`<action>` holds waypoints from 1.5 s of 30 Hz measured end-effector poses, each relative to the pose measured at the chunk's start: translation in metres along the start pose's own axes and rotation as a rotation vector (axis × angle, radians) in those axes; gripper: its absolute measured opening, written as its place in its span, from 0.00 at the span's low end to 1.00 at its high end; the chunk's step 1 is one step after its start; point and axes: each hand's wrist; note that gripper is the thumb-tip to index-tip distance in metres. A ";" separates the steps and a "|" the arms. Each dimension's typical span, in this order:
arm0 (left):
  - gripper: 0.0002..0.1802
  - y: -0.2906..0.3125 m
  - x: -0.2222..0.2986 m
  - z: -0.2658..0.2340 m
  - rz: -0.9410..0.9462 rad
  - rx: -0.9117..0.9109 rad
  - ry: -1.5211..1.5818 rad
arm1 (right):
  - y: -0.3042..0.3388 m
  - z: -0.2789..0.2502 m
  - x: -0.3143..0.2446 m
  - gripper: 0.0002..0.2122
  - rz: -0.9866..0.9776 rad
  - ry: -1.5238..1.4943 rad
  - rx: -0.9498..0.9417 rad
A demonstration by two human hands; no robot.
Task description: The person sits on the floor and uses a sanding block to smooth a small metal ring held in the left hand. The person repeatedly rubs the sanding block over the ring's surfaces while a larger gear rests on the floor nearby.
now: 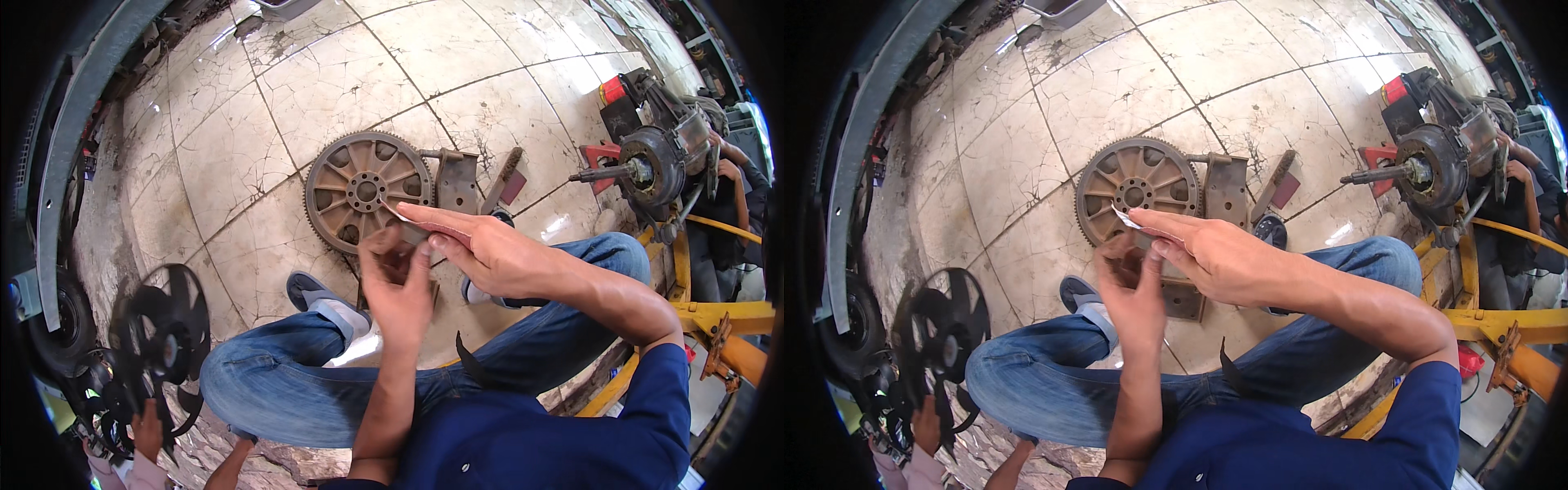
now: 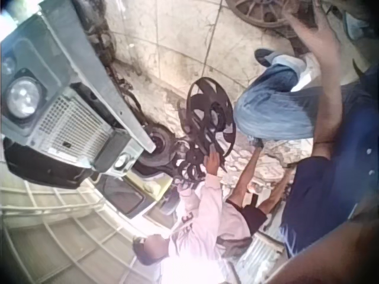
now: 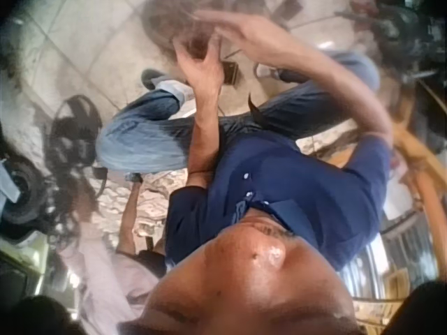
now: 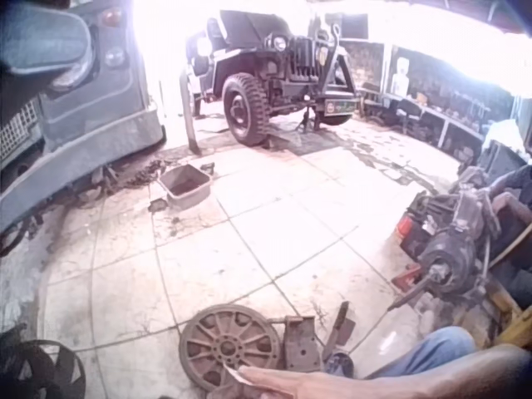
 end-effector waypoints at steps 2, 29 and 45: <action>0.21 0.001 -0.006 0.002 0.047 -0.009 -0.001 | 0.000 0.000 0.001 0.21 0.008 -0.009 0.006; 0.18 -0.010 0.001 -0.004 -0.079 0.037 0.196 | -0.004 0.007 -0.015 0.20 0.077 -0.023 0.029; 0.18 -0.011 -0.001 -0.002 -0.076 0.001 0.196 | -0.006 0.001 -0.027 0.19 0.208 0.057 0.006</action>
Point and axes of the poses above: each hand's wrist, its own y-axis away from the middle knuckle, its own z-axis out of the palm, x = y × z, and after that the axes turned 7 degrees about -x, right-handed
